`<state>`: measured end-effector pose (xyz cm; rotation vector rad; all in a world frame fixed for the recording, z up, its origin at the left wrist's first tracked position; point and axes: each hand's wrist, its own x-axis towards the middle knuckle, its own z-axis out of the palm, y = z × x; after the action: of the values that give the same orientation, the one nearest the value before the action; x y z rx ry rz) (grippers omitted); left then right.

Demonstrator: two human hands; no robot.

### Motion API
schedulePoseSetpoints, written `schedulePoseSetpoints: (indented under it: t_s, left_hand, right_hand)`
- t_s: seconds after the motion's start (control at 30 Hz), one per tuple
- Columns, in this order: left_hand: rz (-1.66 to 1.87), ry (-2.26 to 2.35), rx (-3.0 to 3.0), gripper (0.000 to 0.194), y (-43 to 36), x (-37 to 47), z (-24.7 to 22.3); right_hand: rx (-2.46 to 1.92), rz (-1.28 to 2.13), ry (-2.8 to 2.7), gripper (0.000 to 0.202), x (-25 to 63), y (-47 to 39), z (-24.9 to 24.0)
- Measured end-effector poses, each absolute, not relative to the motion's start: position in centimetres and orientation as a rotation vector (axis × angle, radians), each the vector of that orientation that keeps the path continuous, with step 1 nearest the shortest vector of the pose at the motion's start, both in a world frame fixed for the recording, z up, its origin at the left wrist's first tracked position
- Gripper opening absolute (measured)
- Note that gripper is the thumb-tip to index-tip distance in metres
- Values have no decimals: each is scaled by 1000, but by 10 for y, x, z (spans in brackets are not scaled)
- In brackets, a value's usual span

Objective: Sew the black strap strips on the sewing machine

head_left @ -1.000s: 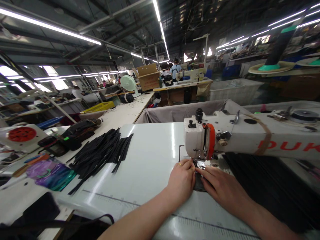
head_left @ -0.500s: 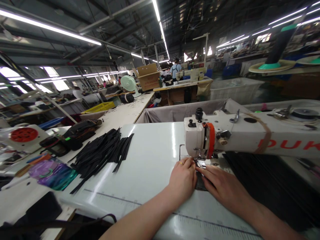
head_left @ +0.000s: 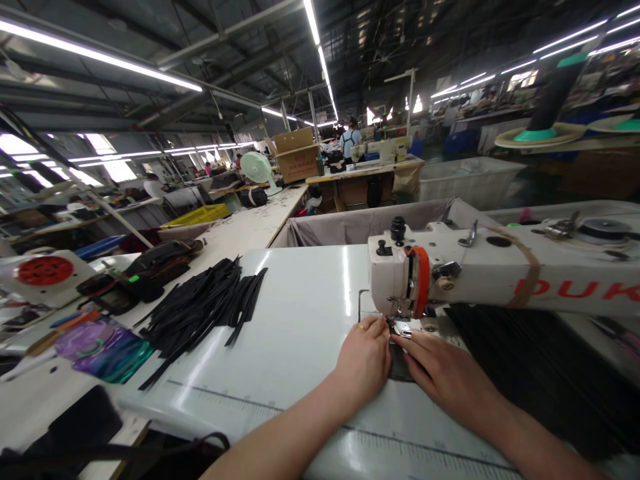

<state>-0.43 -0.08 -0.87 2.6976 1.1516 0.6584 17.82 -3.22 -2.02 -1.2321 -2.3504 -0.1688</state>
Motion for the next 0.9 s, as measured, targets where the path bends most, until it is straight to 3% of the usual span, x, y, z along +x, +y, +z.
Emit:
schedulePoseSetpoints:
  t_s: [0.57,0.9]
  left_hand:
    - [524,1086,2885,20,9,1,-7]
    - [830,1062,2676,21,6,-6,-17]
  right_hand:
    - [-1272,-131,-2373,33,179,-31,-20]
    - [-1248,-147,-2346,33,178,-33,-17]
